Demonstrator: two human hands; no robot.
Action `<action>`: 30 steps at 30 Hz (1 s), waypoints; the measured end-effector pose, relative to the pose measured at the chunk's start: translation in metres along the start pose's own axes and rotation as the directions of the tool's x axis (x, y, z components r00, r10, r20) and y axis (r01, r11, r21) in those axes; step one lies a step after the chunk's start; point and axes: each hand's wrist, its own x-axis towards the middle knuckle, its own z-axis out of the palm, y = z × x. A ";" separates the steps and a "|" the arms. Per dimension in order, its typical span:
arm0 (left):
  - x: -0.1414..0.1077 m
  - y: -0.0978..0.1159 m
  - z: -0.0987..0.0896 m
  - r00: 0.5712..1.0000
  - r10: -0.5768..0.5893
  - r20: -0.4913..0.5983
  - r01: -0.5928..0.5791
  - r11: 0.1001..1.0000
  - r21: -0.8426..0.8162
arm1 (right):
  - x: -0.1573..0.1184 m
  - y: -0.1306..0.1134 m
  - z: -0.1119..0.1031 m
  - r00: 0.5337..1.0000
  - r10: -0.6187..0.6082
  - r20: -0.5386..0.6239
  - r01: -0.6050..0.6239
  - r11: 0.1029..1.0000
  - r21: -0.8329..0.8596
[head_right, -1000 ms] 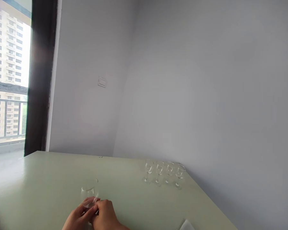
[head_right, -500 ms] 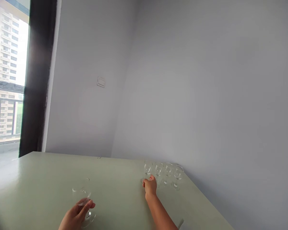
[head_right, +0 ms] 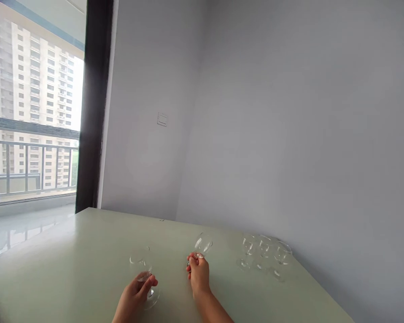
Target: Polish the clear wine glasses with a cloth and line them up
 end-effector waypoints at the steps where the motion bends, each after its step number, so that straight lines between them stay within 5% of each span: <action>1: 0.001 0.000 -0.002 1.000 0.000 -0.015 0.000 1.000 -0.003 | -0.012 0.001 0.013 0.999 -0.016 0.029 0.015 1.000 0.027; 5: 0.010 -0.002 -0.017 0.995 -0.015 -0.103 0.013 1.000 -0.018 | -0.051 0.006 0.049 0.997 -0.038 0.068 0.031 0.994 0.107; 9: 0.026 -0.005 -0.041 0.977 -0.045 -0.209 0.043 0.999 -0.016 | -0.067 0.010 0.056 0.998 -0.047 0.053 0.038 0.987 0.157; 21: 0.126 -0.024 -0.160 0.910 -0.158 -0.384 0.234 0.959 0.160 | -0.058 0.030 0.058 0.994 -0.108 -0.004 0.107 0.974 0.197; 30: 0.156 -0.038 -0.187 0.907 -0.138 -0.398 0.268 0.918 0.293 | -0.051 0.040 0.064 0.992 -0.118 -0.048 0.125 0.971 0.204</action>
